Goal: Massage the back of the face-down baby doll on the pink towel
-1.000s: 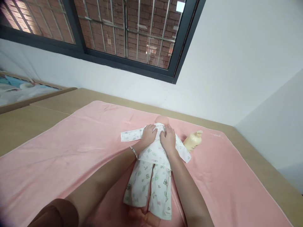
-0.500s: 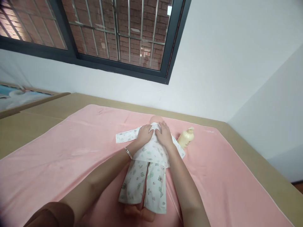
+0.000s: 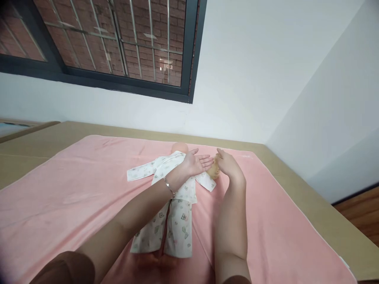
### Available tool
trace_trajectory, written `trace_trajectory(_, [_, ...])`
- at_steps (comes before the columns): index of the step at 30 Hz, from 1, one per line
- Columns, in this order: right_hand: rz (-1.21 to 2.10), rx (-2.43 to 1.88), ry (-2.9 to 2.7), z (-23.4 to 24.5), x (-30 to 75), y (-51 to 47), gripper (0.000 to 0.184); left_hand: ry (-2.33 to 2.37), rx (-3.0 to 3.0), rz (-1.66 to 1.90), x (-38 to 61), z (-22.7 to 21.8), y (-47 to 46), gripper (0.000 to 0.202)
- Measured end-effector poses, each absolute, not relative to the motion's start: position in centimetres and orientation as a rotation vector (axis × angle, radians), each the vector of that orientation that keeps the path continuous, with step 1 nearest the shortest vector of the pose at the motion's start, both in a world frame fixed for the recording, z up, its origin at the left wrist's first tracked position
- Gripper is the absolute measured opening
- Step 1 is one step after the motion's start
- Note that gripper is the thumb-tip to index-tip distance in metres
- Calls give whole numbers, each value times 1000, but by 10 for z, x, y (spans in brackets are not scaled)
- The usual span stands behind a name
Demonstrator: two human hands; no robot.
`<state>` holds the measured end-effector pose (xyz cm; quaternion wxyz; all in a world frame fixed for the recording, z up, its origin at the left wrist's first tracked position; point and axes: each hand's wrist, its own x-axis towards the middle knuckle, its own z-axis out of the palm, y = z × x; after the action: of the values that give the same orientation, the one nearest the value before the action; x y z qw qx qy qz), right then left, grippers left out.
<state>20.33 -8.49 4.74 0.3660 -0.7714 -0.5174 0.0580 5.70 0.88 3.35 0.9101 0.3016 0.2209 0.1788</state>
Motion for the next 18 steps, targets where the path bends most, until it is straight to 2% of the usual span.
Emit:
trace_trajectory(8, [211,-2066,-1362,36,207,-70,57,528,491,408,85,28,4,72])
trace_trajectory(18, [-59,-2039,-1263,47,176,-62,57,449,497,348,24,21,5,64])
